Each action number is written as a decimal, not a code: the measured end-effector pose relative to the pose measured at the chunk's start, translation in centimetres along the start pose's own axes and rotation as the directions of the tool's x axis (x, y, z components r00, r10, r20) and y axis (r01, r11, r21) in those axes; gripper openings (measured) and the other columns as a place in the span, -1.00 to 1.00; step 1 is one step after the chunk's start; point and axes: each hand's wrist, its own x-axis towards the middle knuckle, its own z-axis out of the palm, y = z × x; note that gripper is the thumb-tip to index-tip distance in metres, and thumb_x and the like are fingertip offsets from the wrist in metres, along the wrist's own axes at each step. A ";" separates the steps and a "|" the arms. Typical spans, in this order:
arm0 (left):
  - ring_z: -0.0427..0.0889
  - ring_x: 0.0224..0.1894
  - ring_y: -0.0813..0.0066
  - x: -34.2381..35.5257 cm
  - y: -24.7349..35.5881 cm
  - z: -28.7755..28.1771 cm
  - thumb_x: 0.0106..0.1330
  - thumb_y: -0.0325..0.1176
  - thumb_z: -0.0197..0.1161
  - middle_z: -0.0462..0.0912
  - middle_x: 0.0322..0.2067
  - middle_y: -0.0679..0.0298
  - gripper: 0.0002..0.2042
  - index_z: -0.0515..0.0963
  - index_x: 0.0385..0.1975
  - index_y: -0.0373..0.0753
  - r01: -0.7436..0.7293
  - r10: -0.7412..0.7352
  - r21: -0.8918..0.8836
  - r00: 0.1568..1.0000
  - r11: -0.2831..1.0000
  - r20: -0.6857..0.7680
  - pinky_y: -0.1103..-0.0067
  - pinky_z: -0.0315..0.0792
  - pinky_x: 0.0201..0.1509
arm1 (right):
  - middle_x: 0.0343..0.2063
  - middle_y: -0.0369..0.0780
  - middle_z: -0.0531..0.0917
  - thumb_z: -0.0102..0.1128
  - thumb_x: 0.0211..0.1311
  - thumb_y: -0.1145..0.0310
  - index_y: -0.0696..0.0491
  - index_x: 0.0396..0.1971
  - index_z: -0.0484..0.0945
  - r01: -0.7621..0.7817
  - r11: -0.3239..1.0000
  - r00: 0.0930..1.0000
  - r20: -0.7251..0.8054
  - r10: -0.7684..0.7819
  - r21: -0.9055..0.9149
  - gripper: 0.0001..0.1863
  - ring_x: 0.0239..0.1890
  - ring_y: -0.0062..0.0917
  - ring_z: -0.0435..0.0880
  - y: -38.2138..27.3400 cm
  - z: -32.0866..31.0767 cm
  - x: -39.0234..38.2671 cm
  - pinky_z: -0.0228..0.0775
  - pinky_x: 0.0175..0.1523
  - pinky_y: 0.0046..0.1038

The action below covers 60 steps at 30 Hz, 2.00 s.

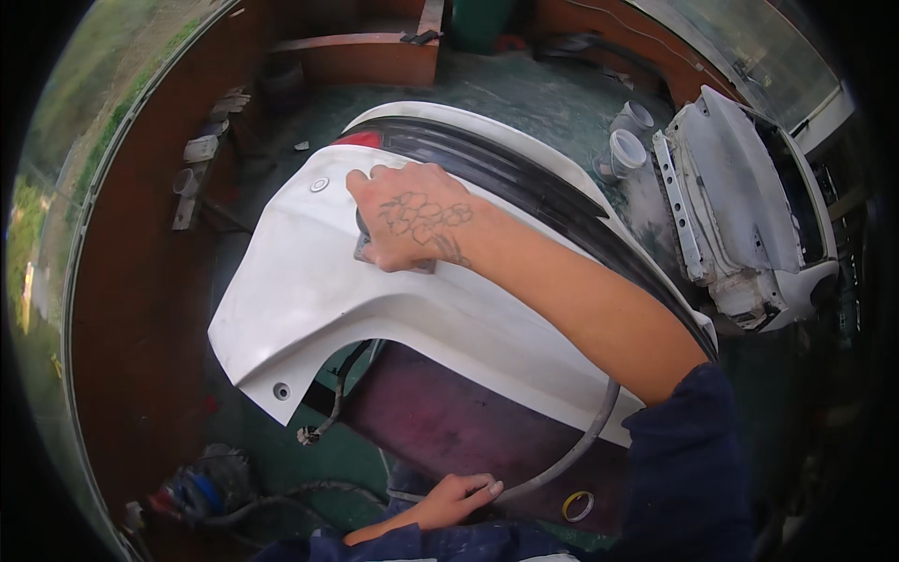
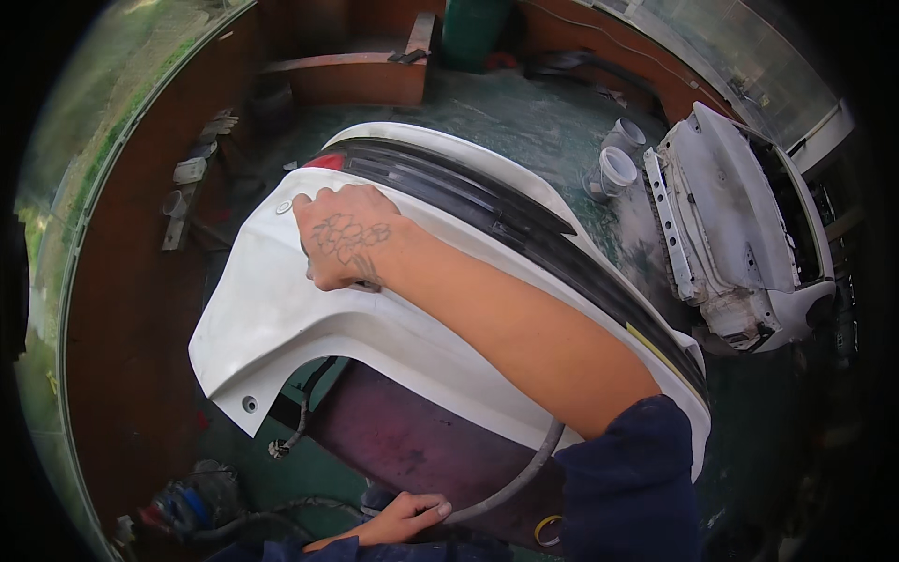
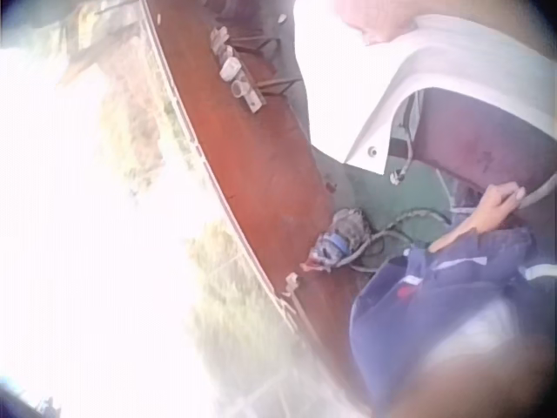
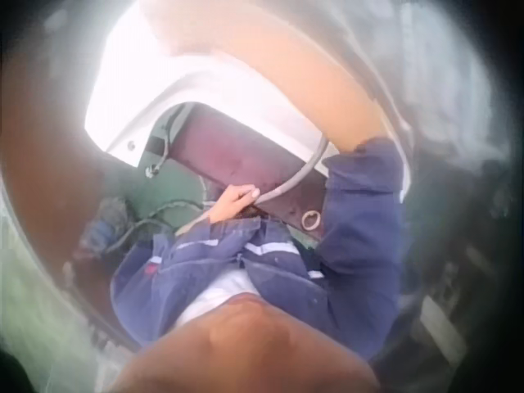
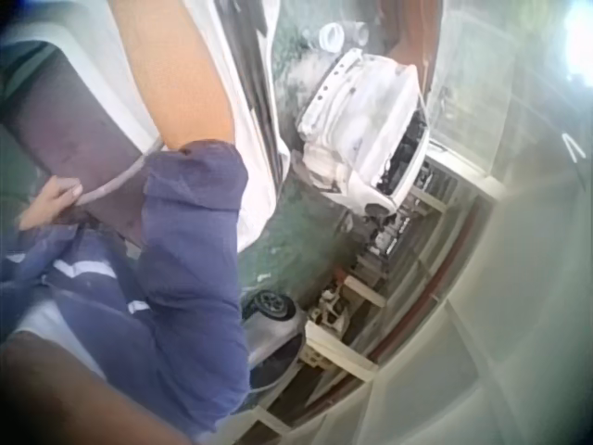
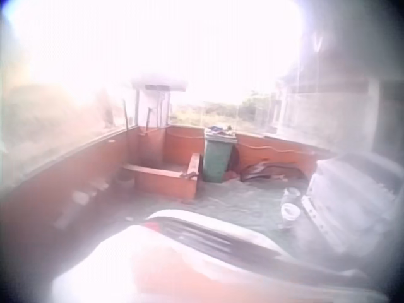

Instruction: The person uses a handheld electric sander to smooth the surface of a white car bumper. They systematically move the tool across the curved exterior, focusing on the edges and main body of the part.

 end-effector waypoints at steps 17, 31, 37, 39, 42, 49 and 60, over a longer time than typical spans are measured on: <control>0.32 -0.47 0.58 -1.8 -4.6 13.0 0.64 -0.06 0.14 0.34 -0.58 0.27 -0.57 0.47 -0.40 -0.29 -0.074 0.067 0.110 0.996 0.991 0.062 0.50 0.32 -0.33 | -0.15 -0.07 0.63 0.50 0.05 0.37 0.14 0.01 0.45 -0.134 0.971 0.986 -0.128 0.110 -0.200 -0.47 -0.19 -0.14 0.80 0.5 6.2 -20.9 0.69 -0.15 -0.18; 0.43 -0.41 0.55 -4.5 -7.3 17.7 0.65 -0.09 0.14 0.47 -0.53 0.30 -0.65 0.60 -0.26 -0.27 -0.089 0.091 0.159 0.996 0.983 -0.006 0.50 0.37 -0.27 | -0.09 -0.01 0.66 0.47 0.08 0.34 0.16 0.01 0.45 -0.228 0.950 0.967 -0.166 0.195 -0.215 -0.47 -0.15 -0.10 0.82 -0.4 7.2 -25.2 0.70 -0.05 -0.18; 0.33 -0.43 0.69 -5.1 -7.7 15.6 0.65 -0.11 0.14 0.42 -0.54 0.42 -0.64 0.58 -0.28 -0.30 -0.130 0.124 0.000 0.950 0.992 -0.286 0.58 0.26 -0.33 | -0.03 -0.02 0.68 0.48 0.19 0.20 0.13 0.05 0.46 -0.133 0.942 0.983 -0.163 0.085 -0.309 -0.46 -0.03 -0.07 0.78 -2.7 5.3 -14.0 0.64 0.08 -0.15; 0.27 -0.49 0.68 -4.7 -8.4 15.3 0.62 -0.11 0.20 0.37 -0.62 0.37 -0.67 0.62 -0.24 -0.29 -0.223 0.199 -0.020 0.902 0.975 -0.383 0.55 0.26 -0.40 | -0.01 -0.01 0.69 0.47 0.20 0.21 0.13 0.04 0.47 -0.102 0.941 0.988 -0.143 0.058 -0.321 -0.49 0.00 -0.08 0.78 -3.6 4.6 -11.1 0.64 0.09 -0.16; 0.26 -0.49 0.69 -4.1 -8.6 14.6 0.62 -0.10 0.19 0.35 -0.62 0.39 -0.65 0.59 -0.26 -0.30 -0.244 0.201 -0.052 0.885 0.968 -0.420 0.55 0.25 -0.41 | 0.02 -0.03 0.69 0.45 0.18 0.28 0.12 0.04 0.49 -0.081 0.934 0.994 -0.102 0.048 -0.349 -0.51 0.04 -0.12 0.77 -4.5 3.9 -9.1 0.65 0.10 -0.20; 0.24 -0.48 0.69 -3.7 -6.8 15.3 0.64 -0.10 0.16 0.32 -0.61 0.40 -0.64 0.58 -0.27 -0.30 -0.279 0.244 -0.072 0.919 0.958 -0.309 0.53 0.22 -0.41 | 0.02 -0.07 0.71 0.46 0.07 0.41 0.11 0.06 0.52 -0.095 0.903 0.995 -0.016 0.097 -0.420 -0.49 0.04 -0.21 0.79 -4.3 3.6 -12.5 0.67 0.08 -0.28; 0.29 -0.47 0.68 -3.9 -6.9 14.9 0.63 -0.09 0.18 0.38 -0.59 0.38 -0.64 0.59 -0.25 -0.31 -0.267 0.241 -0.023 0.902 0.963 -0.358 0.55 0.26 -0.39 | 0.01 -0.04 0.70 0.43 0.14 0.35 0.13 0.07 0.50 -0.074 0.910 0.996 -0.073 0.048 -0.409 -0.50 0.01 -0.18 0.80 -4.5 3.7 -10.5 0.68 0.07 -0.25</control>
